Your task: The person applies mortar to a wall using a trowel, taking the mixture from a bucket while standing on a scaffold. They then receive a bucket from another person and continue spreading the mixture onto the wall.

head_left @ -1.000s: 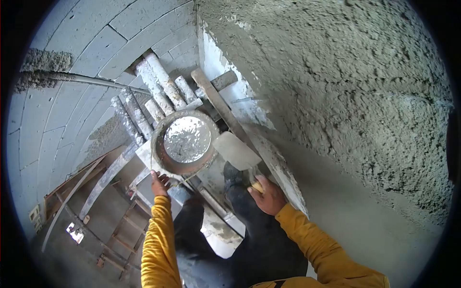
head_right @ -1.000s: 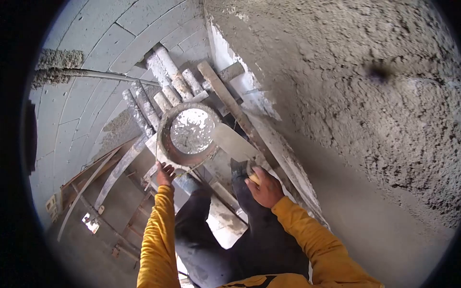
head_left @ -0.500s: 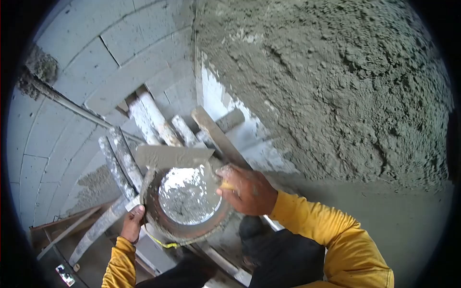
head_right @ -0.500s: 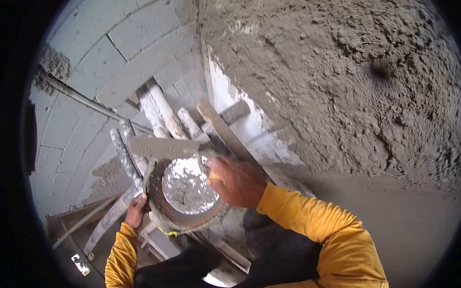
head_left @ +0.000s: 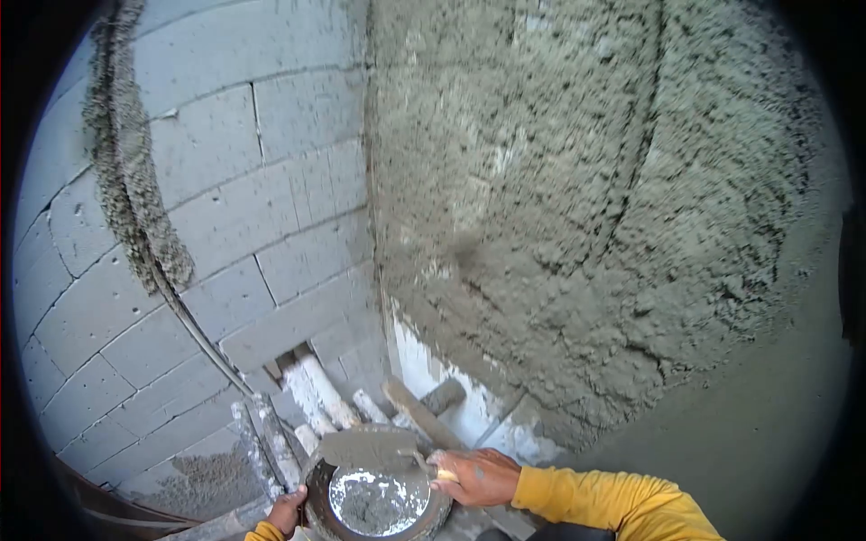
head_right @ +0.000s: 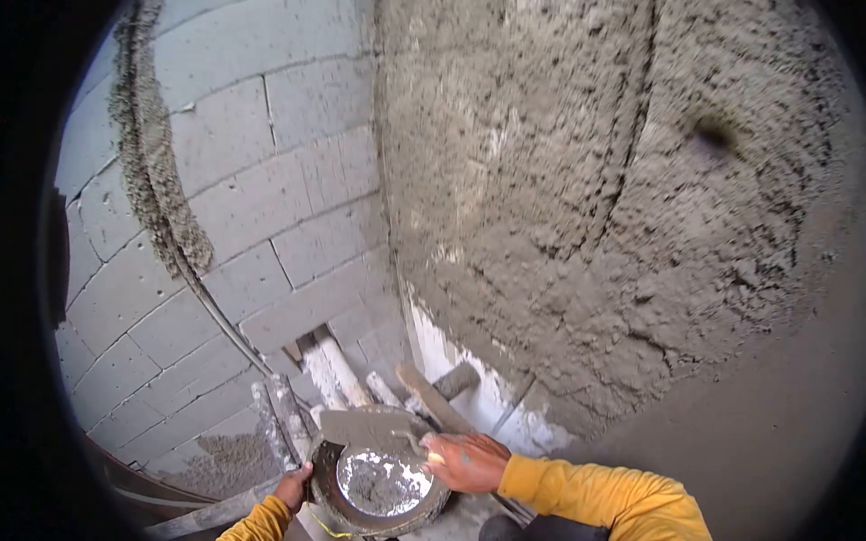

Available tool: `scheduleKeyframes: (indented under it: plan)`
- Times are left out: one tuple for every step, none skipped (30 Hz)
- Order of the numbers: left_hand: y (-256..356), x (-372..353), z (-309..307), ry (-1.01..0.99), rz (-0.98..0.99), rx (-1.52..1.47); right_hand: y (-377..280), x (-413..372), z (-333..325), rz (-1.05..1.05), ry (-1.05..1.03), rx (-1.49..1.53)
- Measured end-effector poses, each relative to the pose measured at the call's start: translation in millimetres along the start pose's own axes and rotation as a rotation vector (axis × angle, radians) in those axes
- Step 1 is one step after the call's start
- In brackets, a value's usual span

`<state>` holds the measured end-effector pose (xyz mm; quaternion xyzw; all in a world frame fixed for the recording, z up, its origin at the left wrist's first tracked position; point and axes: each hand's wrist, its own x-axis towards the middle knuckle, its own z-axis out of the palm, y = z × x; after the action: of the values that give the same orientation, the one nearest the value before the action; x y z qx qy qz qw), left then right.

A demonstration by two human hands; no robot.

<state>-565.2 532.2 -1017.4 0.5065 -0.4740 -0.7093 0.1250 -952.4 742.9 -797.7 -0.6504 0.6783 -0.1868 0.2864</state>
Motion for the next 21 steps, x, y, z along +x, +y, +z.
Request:
scheduleKeyframes:
  plan:
    - [7,-4,3,0.003,-0.026,0.029,1,-2,0,0.002,0.007,-0.012]
    - [16,-11,5,0.008,-0.056,0.06,1,-4,3,0.004,0.013,-0.02]
    - [16,-9,4,0.019,-0.041,0.075,-2,-5,2,-0.008,0.017,-0.021]
    - [13,-5,2,0.029,-0.026,0.093,-7,-5,0,-0.018,0.023,-0.021]
    - [14,-3,1,0.036,-0.012,0.115,-10,-6,-1,-0.025,0.031,-0.018]
    - [16,-1,1,0.029,-0.019,0.133,-10,-6,0,-0.037,0.039,-0.02]
    - [21,-6,4,0.021,-0.027,0.152,-8,-5,4,-0.048,0.046,-0.02]
    - [26,-10,6,0.014,-0.036,0.172,-8,-4,5,-0.057,0.053,-0.019]
    - [30,-14,9,0.004,-0.039,0.159,-10,-5,6,-0.066,0.049,-0.033]
    - [41,-28,18,0.001,-0.055,0.162,-8,-6,9,-0.07,0.058,-0.03]
    - [56,-46,30,-0.001,-0.071,0.163,-5,-4,14,-0.076,0.065,-0.027]
    - [66,-55,36,-0.002,-0.087,0.162,-4,-2,14,-0.083,0.07,-0.025]
    - [47,-35,24,-0.018,-0.057,0.148,-9,-3,9,-0.056,0.006,-0.024]
    - [36,-28,21,-0.003,-0.037,0.146,-4,0,14,-0.085,0.037,-0.025]
    - [29,-23,20,0.012,-0.019,0.144,6,4,27,-0.113,0.066,-0.025]
    - [29,-21,18,0.026,-0.001,0.143,3,7,28,-0.14,0.096,-0.025]
    - [34,-23,11,-0.022,-0.027,0.257,1,6,26,-0.073,0.027,-0.02]
    - [34,-19,1,-0.026,-0.015,0.296,-2,7,24,-0.061,-0.003,-0.034]
    - [30,-12,-9,-0.031,-0.005,0.338,-5,9,23,-0.046,-0.033,-0.046]
    - [19,0,-23,-0.039,0.006,0.38,-6,11,24,-0.029,-0.061,-0.057]
    - [10,14,-34,-0.05,0.018,0.425,2,15,32,-0.107,0.005,-0.056]
